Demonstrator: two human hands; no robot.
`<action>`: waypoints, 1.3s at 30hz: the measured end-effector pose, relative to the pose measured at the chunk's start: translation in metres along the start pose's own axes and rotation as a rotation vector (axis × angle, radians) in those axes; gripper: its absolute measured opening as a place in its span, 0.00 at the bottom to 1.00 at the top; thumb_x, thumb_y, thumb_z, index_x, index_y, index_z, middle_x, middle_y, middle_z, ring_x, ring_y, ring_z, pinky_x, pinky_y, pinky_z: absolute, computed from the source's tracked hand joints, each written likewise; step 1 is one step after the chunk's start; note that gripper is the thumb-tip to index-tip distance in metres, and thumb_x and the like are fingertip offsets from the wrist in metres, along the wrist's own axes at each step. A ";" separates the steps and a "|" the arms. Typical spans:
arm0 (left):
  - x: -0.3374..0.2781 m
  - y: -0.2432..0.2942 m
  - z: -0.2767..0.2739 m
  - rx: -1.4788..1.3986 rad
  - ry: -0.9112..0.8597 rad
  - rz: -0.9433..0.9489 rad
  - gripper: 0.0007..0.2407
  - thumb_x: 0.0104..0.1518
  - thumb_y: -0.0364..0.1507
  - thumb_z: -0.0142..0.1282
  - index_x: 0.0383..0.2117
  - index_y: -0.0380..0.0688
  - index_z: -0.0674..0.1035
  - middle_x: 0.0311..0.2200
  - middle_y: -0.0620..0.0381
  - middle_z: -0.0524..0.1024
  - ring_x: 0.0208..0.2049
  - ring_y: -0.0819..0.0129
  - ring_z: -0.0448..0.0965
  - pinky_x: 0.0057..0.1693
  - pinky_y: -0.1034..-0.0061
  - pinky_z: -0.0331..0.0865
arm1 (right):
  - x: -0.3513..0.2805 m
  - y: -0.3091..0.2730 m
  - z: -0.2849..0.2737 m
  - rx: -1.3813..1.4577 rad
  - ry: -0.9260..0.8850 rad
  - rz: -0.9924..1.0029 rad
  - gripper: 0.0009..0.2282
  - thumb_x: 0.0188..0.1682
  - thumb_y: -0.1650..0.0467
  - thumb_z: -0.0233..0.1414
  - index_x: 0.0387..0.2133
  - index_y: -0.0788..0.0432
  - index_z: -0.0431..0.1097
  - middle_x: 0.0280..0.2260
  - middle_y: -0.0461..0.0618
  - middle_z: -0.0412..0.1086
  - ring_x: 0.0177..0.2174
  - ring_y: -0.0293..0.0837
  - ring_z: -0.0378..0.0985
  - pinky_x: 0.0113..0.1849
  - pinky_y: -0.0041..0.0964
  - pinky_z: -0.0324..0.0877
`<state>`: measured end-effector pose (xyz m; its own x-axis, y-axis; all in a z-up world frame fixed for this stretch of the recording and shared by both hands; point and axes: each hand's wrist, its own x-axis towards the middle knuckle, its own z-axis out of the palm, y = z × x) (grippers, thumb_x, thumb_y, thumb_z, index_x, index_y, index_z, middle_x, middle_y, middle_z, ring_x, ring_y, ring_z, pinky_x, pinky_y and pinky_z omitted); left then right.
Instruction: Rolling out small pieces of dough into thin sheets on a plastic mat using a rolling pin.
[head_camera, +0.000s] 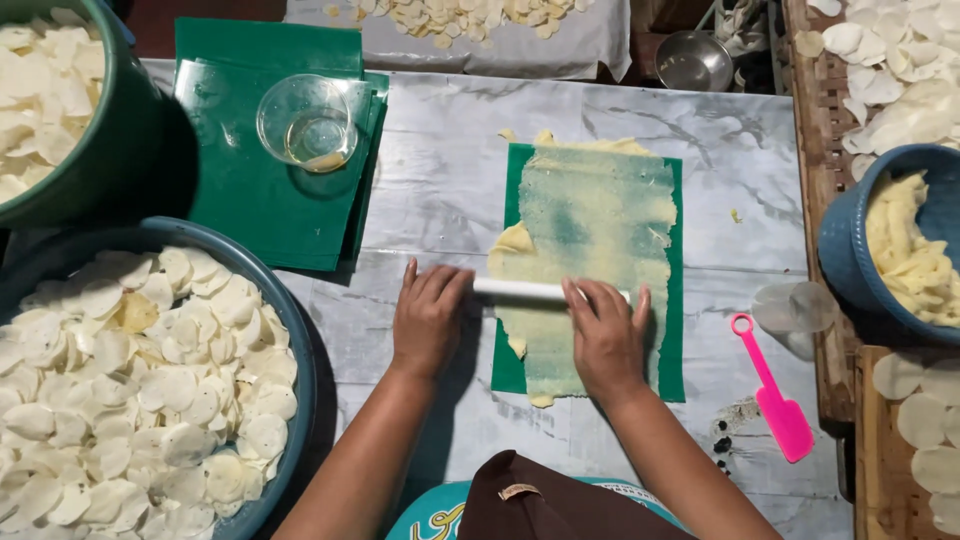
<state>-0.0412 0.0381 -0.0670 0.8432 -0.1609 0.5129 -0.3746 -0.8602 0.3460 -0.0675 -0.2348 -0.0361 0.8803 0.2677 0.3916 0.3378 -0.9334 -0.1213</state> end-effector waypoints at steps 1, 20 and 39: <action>0.008 0.003 0.005 -0.003 -0.002 0.003 0.09 0.63 0.33 0.53 0.48 0.59 0.81 0.43 0.63 0.78 0.51 0.63 0.78 0.70 0.52 0.56 | 0.008 -0.006 0.000 -0.002 -0.001 0.004 0.17 0.55 0.66 0.51 0.58 0.41 0.69 0.51 0.40 0.69 0.54 0.42 0.69 0.60 0.68 0.45; 0.173 -0.033 0.051 0.073 -0.348 -0.232 0.26 0.72 0.44 0.28 0.73 0.48 0.55 0.75 0.51 0.42 0.76 0.55 0.37 0.75 0.47 0.30 | 0.181 0.035 0.056 -0.013 -0.279 0.234 0.30 0.59 0.48 0.31 0.71 0.46 0.50 0.73 0.54 0.41 0.71 0.55 0.36 0.57 0.88 0.25; 0.209 -0.038 0.062 0.092 -0.560 -0.357 0.27 0.70 0.44 0.28 0.74 0.49 0.51 0.75 0.47 0.40 0.76 0.52 0.33 0.74 0.44 0.24 | 0.231 0.029 0.051 -0.014 -0.501 0.401 0.32 0.58 0.46 0.25 0.73 0.44 0.36 0.73 0.58 0.30 0.72 0.53 0.27 0.60 0.85 0.24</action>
<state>0.1733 0.0073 -0.0217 0.9913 -0.0647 -0.1147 -0.0223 -0.9410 0.3376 0.1622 -0.1875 0.0039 0.9874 -0.0266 -0.1560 -0.0513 -0.9864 -0.1565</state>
